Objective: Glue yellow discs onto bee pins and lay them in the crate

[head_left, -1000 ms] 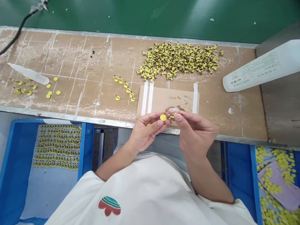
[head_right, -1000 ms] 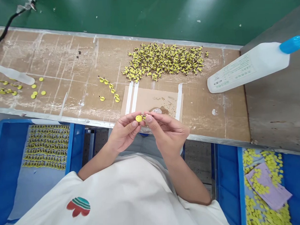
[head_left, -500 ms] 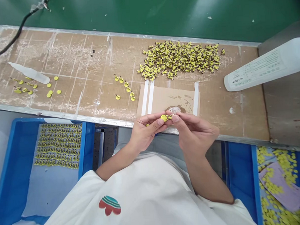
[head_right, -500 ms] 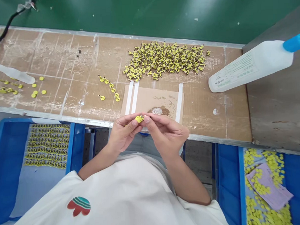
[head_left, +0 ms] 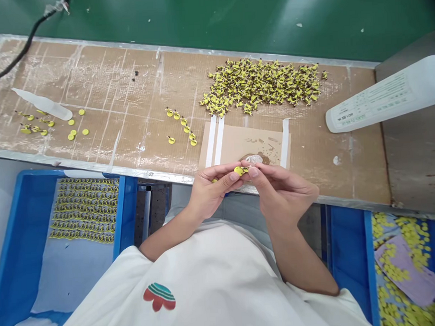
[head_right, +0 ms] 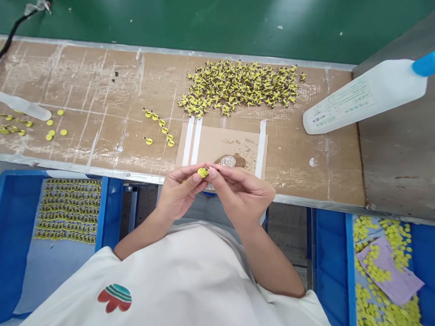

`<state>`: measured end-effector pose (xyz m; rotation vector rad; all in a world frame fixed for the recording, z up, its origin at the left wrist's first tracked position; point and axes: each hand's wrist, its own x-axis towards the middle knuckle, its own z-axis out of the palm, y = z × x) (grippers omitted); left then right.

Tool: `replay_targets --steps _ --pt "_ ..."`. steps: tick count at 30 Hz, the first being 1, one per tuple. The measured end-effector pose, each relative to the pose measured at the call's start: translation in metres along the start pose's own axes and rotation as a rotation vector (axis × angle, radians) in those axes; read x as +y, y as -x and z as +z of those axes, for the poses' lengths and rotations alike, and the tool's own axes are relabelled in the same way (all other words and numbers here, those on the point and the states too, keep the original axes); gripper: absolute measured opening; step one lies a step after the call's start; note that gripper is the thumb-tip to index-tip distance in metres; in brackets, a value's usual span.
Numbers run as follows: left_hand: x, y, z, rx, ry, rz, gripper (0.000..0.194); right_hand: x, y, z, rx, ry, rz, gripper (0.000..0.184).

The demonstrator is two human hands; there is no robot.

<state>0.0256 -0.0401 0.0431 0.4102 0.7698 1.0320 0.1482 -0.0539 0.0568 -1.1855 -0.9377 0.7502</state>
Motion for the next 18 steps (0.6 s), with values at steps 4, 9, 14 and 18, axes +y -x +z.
replay_targets --steps 4,9,14,18 --pt "-0.0012 0.0002 -0.001 -0.015 0.013 0.031 0.021 0.0001 0.0006 -0.0016 -0.029 0.038 -0.042 0.016" --pt "-0.0022 -0.0001 -0.0006 0.005 0.019 0.044 0.022 0.0013 0.0013 -0.004 -0.032 0.087 -0.062 0.016" --pt "-0.0023 -0.0002 -0.0006 0.031 0.004 0.014 0.027 0.0001 0.0017 -0.0041 -0.036 0.074 -0.054 0.015" --pt "-0.0032 0.0 -0.0016 0.04 -0.003 0.025 0.026 -0.0011 0.0014 -0.004 -0.059 0.07 -0.066 0.016"
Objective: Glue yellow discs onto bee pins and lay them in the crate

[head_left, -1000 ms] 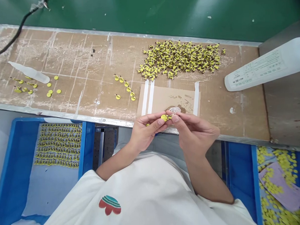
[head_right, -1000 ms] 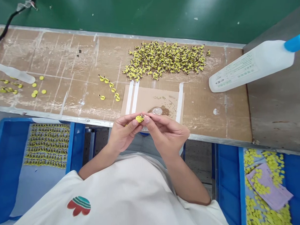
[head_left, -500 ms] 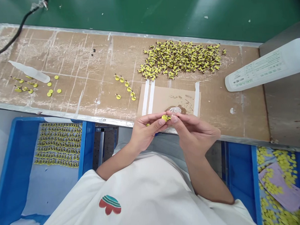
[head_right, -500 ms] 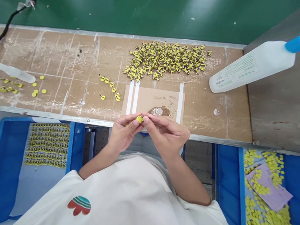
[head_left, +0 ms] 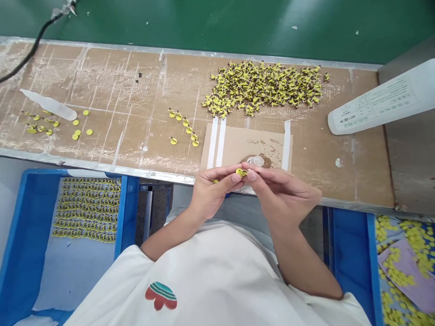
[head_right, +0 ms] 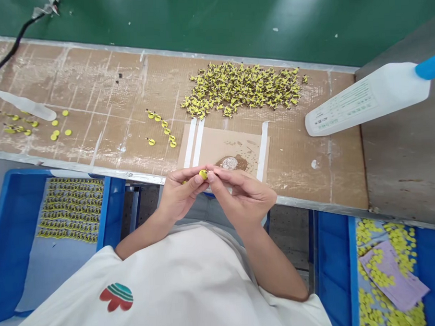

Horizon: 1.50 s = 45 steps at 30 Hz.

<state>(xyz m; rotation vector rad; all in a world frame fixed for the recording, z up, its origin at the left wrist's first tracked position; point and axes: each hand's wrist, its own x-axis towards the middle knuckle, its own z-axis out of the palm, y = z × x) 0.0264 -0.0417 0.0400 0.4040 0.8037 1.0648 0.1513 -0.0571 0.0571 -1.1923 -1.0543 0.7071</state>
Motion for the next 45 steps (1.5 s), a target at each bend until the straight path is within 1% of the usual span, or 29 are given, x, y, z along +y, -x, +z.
replay_targets --steps 4,9,15,19,25,29,32,36,42,45 --pt "0.0 0.001 0.0 -0.009 -0.01 0.025 0.024 0.0 0.0 0.0 -0.015 -0.01 -0.024 0.017" --pt "0.001 0.002 0.0 0.01 -0.049 0.024 0.028 0.001 -0.001 0.0 -0.025 -0.007 -0.017 0.017" --pt "0.001 0.002 -0.001 -0.015 -0.028 0.059 0.021 0.001 -0.002 -0.002 -0.075 -0.01 -0.041 0.021" --pt "0.0 0.002 -0.004 -0.02 -0.054 0.081 0.021 0.001 -0.002 -0.002 -0.086 0.004 -0.021 0.017" --pt "-0.002 0.002 -0.007 -0.008 -0.099 0.153 0.02 0.002 -0.004 -0.001 -0.087 0.027 -0.034 0.015" --pt "-0.002 0.003 -0.006 0.013 -0.111 0.183 0.02 0.003 -0.004 0.0 -0.084 0.013 -0.024 0.014" --pt "0.0 0.003 -0.006 0.033 -0.106 0.169 0.021 0.004 -0.002 0.003 -0.066 0.001 -0.01 0.015" --pt "0.002 0.002 -0.006 0.055 -0.097 0.162 0.025 0.005 0.001 0.007 -0.044 -0.009 0.063 0.015" --pt "0.001 0.005 -0.01 0.089 -0.174 0.269 0.021 0.005 0.004 0.014 -0.034 -0.093 0.116 0.014" --pt "0.002 0.007 -0.012 0.067 -0.206 0.348 0.018 0.004 0.005 0.019 -0.031 -0.095 0.103 0.014"
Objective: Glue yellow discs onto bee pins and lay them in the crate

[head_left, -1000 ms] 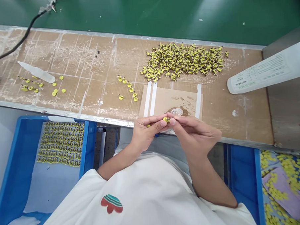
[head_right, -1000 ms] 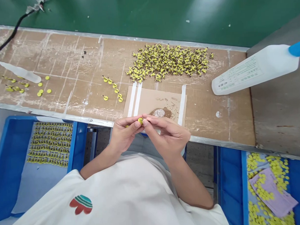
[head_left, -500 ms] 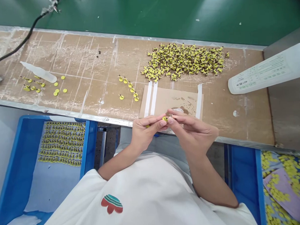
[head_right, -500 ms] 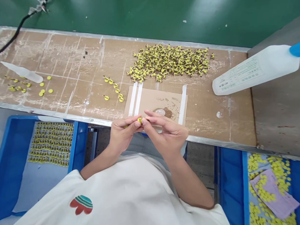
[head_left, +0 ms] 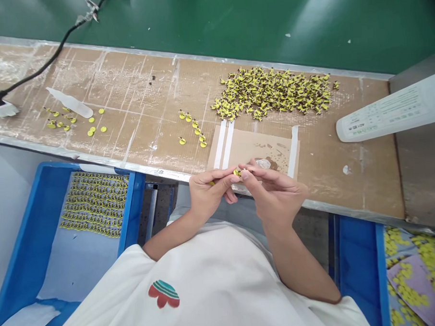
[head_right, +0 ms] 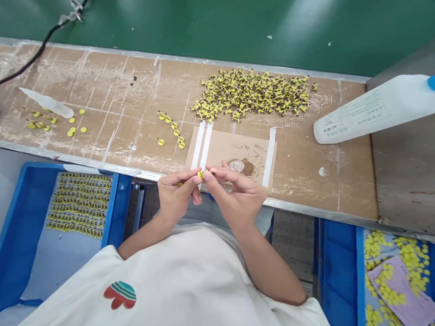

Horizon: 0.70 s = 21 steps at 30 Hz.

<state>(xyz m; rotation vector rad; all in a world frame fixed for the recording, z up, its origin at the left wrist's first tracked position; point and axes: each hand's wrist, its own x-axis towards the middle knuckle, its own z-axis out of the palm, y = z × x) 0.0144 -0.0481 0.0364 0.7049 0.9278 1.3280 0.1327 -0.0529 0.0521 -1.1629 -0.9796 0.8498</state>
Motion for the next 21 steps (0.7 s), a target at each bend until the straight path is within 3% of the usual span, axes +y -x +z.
replay_targets --steps 9,16,21 --pt "0.005 0.006 -0.005 0.036 -0.094 0.145 0.018 0.001 0.003 0.009 -0.018 0.006 -0.023 0.012" --pt "0.009 0.012 -0.008 -0.001 -0.157 0.19 0.023 0.006 0.008 0.012 0.033 0.09 -0.132 0.01" --pt "0.016 0.016 -0.01 -0.036 -0.22 0.159 0.025 0.004 0.01 0.013 0.024 0.033 -0.106 0.015"
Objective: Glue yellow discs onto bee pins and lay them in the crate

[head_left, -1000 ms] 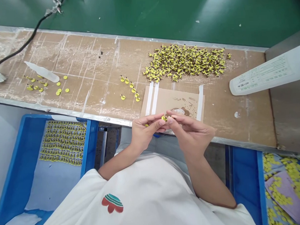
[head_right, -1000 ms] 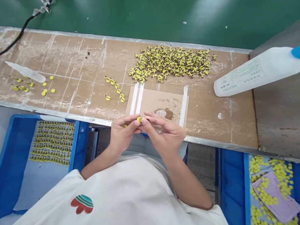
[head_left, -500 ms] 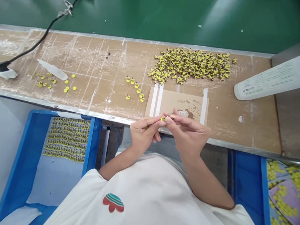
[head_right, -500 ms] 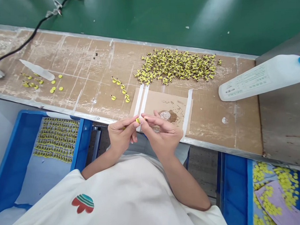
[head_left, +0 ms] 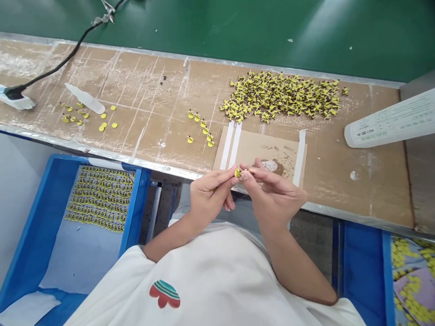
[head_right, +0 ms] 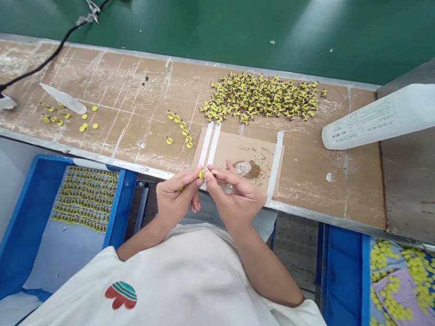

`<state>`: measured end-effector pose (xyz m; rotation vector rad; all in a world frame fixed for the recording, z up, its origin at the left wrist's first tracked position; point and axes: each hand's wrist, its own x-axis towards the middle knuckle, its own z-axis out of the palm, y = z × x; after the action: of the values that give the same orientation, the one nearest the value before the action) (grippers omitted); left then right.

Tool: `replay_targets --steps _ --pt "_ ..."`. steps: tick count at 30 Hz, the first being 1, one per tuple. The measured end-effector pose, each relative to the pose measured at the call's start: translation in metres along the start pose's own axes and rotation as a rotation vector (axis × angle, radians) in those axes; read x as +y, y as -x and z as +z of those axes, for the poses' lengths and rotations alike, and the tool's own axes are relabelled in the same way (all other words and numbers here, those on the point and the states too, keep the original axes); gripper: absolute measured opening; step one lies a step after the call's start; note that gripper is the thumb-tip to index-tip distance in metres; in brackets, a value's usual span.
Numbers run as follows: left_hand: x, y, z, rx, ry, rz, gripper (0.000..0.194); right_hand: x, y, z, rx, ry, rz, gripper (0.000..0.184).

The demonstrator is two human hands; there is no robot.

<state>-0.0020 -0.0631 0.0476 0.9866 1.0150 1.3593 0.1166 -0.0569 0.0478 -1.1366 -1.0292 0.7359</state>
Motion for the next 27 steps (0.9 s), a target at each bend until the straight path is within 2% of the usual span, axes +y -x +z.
replay_targets --steps 5,9,12,17,27 --pt "0.005 0.0 -0.004 0.024 0.01 -0.029 0.022 -0.001 -0.001 0.001 -0.027 -0.062 0.149 0.008" --pt "0.005 0.001 -0.007 0.058 0.052 -0.056 0.023 0.001 -0.001 0.002 -0.077 -0.129 0.261 0.009" --pt "0.004 0.003 -0.009 0.081 0.045 -0.03 0.021 0.003 -0.002 0.004 -0.086 -0.168 0.302 0.011" --pt "0.005 0.004 -0.014 0.045 0.018 0.019 0.02 0.005 -0.001 0.007 -0.096 -0.209 0.35 0.012" --pt "-0.004 0.004 -0.03 0.095 -0.039 0.003 0.018 0.019 0.005 0.022 -0.094 -0.214 0.417 0.015"
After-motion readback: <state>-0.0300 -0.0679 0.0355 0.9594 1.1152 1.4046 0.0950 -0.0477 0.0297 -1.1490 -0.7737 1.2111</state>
